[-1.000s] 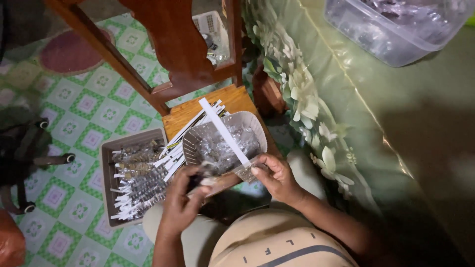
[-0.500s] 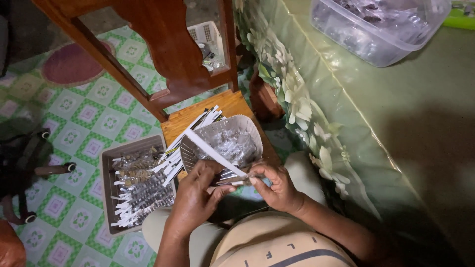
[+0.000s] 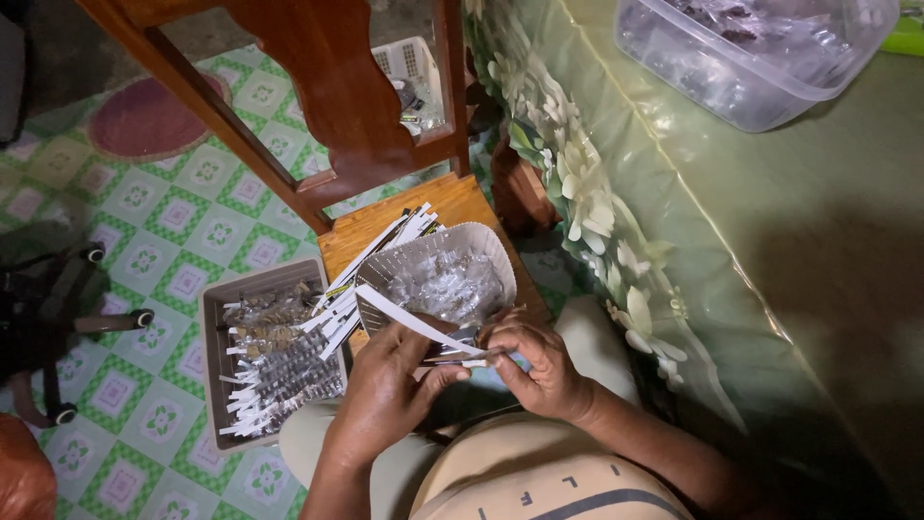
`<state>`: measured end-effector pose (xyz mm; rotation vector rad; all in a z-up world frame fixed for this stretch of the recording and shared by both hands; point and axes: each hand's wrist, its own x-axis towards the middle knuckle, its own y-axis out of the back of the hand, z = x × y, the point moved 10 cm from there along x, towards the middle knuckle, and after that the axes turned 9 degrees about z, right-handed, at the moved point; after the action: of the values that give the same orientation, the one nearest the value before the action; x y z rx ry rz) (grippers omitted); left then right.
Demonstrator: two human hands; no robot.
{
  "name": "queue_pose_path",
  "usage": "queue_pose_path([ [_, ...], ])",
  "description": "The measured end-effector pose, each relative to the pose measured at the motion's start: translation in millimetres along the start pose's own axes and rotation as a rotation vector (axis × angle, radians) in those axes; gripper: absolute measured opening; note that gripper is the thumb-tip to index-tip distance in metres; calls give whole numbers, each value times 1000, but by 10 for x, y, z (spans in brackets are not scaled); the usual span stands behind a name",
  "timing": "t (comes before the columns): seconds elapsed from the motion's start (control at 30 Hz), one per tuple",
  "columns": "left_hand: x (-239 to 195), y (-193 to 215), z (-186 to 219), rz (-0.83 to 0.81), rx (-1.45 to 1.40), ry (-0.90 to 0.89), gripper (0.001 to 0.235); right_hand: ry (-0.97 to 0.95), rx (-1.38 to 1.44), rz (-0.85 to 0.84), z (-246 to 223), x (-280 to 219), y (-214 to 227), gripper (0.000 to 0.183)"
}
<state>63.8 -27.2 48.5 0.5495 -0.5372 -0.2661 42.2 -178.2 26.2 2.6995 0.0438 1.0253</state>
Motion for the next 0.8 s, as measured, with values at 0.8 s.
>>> queue_pose_path([
  [0.8, -73, 6, 61, 146, 131, -138, 29, -30, 23, 28, 31, -83, -17, 18],
])
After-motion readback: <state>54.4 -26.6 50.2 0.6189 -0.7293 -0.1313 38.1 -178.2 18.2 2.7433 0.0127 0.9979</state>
